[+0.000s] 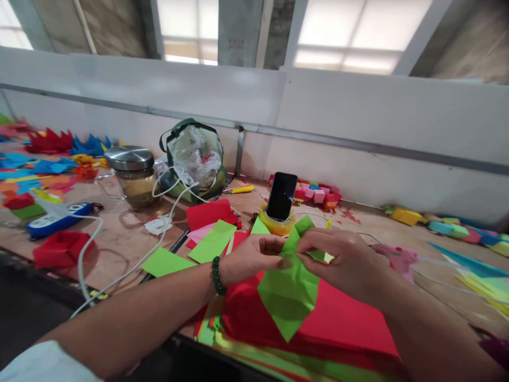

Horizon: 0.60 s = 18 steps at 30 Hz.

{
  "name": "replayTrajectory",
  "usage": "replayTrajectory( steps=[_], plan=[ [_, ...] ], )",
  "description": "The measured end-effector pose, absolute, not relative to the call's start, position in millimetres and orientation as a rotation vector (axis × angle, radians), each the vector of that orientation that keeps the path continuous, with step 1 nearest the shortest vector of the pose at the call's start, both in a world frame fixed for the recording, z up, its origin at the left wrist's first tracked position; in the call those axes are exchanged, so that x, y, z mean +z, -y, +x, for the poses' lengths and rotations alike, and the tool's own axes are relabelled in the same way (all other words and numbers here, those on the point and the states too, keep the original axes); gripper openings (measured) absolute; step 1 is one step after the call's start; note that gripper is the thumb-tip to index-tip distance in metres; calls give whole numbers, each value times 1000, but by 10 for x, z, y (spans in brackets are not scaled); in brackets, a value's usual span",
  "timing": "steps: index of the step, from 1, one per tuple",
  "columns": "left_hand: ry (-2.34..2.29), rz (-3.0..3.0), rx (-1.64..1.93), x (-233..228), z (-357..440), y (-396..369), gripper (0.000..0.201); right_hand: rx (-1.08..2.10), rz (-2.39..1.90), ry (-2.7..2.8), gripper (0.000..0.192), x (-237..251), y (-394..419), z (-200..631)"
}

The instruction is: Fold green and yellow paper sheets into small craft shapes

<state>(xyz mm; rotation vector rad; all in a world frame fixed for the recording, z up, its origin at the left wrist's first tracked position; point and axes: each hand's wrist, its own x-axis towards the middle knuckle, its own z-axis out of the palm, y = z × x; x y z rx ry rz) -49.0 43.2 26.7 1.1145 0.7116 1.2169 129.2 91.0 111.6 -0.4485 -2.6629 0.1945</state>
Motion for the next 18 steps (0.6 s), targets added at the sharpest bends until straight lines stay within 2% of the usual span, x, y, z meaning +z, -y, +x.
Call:
replayTrajectory(
  steps=[11,18],
  plan=[
    [-946,1059,1485,158,-443,-487,19,160,-441,2658,17,1033,-936,1217],
    [-1058,1069,1490,206,-441,-452,12,123,-483,2651,16,991,-913,1169]
  ],
)
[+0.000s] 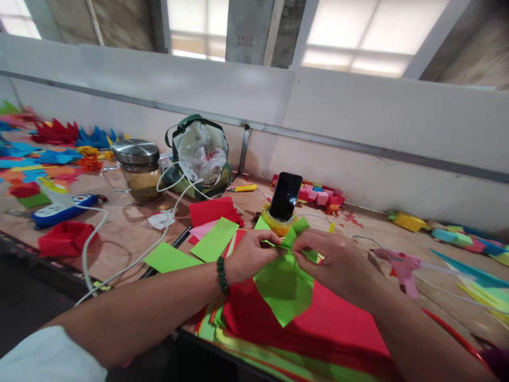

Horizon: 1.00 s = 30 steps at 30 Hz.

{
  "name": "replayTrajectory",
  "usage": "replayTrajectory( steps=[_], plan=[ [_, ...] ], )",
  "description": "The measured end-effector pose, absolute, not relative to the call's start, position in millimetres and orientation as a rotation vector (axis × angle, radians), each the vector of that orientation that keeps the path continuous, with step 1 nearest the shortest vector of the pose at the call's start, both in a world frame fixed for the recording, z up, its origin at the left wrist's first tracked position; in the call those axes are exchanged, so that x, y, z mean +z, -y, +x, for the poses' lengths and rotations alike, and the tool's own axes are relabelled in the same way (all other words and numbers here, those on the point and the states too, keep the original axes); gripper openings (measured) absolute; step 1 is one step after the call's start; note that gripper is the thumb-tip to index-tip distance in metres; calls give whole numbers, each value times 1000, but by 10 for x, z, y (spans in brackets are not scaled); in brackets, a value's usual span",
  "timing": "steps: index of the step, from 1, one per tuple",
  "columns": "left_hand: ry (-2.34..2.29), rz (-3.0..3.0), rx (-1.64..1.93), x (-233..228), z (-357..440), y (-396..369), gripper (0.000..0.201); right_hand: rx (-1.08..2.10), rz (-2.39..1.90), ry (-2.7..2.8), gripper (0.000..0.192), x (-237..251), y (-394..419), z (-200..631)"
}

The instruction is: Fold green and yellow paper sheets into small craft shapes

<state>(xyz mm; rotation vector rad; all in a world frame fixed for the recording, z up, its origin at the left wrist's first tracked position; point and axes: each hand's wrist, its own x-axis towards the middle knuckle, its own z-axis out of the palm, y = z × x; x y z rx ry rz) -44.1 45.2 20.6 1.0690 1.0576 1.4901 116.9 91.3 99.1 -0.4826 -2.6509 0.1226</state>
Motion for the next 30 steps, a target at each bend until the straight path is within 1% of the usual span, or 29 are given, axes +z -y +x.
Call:
replayTrajectory(
  steps=[3,6,10,14,17,20,25,27,30],
  plan=[
    [-1122,1092,1540,190,-449,-465,12,114,-520,2613,13,963,-917,1146],
    [-1163,1127,1592,171,-466,-484,17,150,-618,2564,8,922,-926,1119],
    [-1162,1150,1629,162,-481,-493,27,175,-661,2492,19,849,-931,1085],
    [-1151,1109,1642,164,-470,-490,30,124,-663,2459,17,774,-938,1067],
    [-1147,1093,1646,170,-463,-491,28,84,-681,2452,15,736,-944,1059],
    [-1177,1134,1668,176,-466,-493,22,78,-704,2451,17,717,-940,1042],
    [-1224,1309,1683,186,-477,-478,5,216,-776,2432,22,697,-914,1000],
    [-1256,1395,1680,191,-481,-469,4,270,-793,2415,25,683,-908,986],
    [-1304,1518,1660,199,-484,-458,8,246,-818,2402,27,656,-908,974]
  ],
)
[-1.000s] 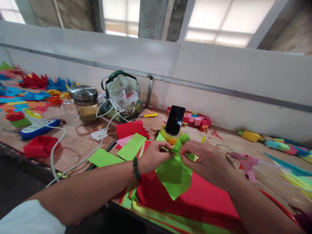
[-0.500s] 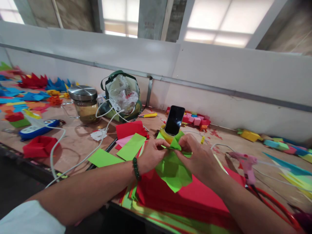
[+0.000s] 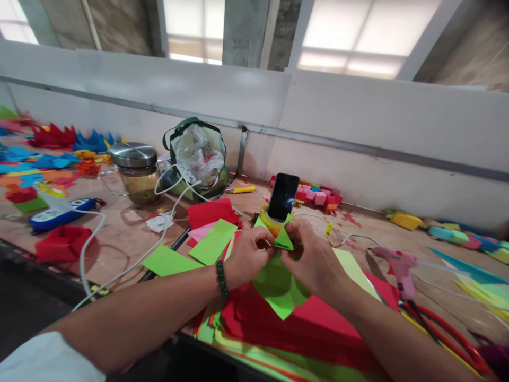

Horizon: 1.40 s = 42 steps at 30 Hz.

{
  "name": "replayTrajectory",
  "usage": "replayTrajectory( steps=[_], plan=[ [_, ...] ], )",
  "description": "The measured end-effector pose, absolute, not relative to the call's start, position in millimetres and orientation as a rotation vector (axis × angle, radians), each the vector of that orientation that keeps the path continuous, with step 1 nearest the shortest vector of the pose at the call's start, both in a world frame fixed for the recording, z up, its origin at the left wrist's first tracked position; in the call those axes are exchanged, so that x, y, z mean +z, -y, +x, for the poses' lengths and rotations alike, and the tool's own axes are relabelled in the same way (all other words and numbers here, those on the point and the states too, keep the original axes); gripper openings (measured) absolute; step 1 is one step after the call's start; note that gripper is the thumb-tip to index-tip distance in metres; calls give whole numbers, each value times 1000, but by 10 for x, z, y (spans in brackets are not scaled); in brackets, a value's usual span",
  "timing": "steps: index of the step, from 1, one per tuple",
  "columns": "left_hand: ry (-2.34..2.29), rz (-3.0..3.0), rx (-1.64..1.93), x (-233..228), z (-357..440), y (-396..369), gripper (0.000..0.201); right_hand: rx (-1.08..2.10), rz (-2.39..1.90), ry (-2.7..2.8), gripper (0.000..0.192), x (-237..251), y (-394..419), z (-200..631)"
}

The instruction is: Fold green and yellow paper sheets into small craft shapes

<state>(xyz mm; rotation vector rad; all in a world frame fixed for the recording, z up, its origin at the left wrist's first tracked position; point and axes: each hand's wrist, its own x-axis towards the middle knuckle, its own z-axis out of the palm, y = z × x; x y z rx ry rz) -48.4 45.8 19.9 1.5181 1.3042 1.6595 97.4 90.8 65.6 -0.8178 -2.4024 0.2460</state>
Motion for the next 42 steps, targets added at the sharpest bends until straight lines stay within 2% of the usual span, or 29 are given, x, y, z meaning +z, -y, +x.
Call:
replayTrajectory(
  steps=[8,18,23,29,42],
  plan=[
    [-1375,1543,1575,263,-469,-427,12,128,-831,2427,27,617,-915,954],
    [-1137,1296,1545,165,-475,-508,10,28,-634,2390,30,547,-969,980],
    [-1042,1399,1460,235,-473,-474,4,-2,-584,2412,37,533,-970,986],
    [-1087,1304,1480,237,-467,-469,8,122,-628,2411,54,591,-957,985],
    [-1090,1276,1459,182,-491,-491,15,188,-607,2369,48,714,-885,1071]
  ],
)
